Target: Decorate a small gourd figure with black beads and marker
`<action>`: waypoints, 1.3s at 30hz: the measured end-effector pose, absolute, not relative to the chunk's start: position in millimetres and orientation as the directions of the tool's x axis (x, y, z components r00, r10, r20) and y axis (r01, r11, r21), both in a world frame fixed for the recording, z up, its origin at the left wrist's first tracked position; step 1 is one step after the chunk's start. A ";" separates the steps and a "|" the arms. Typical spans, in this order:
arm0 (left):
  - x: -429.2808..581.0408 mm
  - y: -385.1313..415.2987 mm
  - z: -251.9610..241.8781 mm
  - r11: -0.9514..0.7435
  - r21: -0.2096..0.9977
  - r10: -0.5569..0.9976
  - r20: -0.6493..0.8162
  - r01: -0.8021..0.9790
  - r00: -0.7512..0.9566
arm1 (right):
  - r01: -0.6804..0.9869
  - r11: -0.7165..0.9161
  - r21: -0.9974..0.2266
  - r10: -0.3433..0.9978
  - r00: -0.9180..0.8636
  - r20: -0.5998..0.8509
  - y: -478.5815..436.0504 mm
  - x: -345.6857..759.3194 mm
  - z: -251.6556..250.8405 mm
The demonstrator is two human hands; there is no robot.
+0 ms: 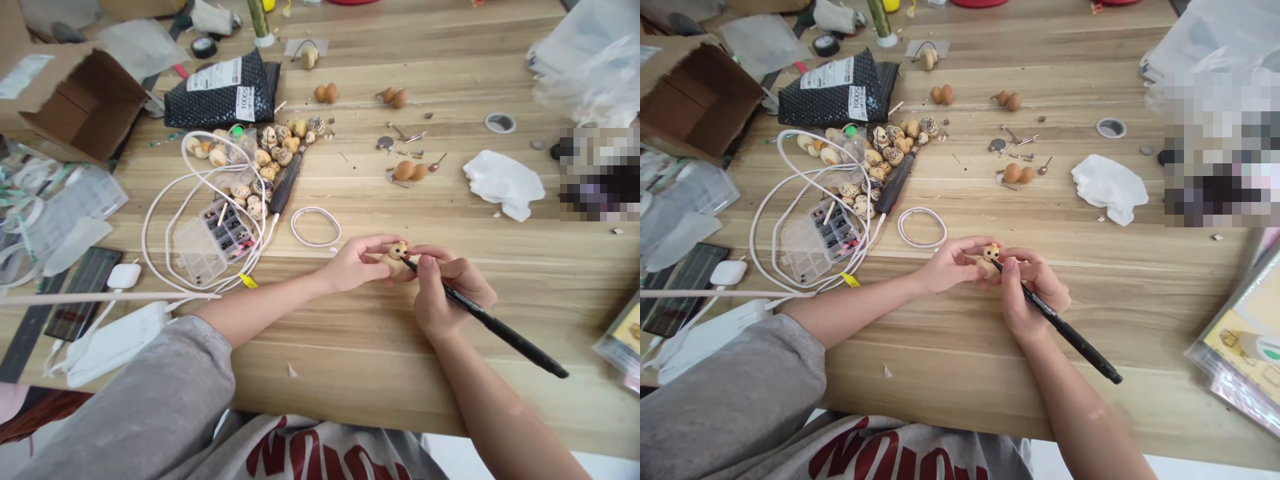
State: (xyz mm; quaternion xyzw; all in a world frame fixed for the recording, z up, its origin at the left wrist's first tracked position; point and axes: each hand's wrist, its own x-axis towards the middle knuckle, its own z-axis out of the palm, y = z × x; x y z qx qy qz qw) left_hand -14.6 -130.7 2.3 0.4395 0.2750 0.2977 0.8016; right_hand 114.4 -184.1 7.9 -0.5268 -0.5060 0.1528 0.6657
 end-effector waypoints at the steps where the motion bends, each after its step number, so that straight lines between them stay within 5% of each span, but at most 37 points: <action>1: -14.4 -130.6 2.9 0.440 0.867 0.717 -0.183 -0.233 0.673 | 0.335 0.400 -0.853 0.735 0.438 0.517 -184.2 114.8 7.1; 39: -14.6 -130.3 2.0 0.437 0.870 0.723 -0.190 -0.227 0.664 | 0.330 0.398 -0.856 0.742 0.433 0.512 -182.8 113.6 9.2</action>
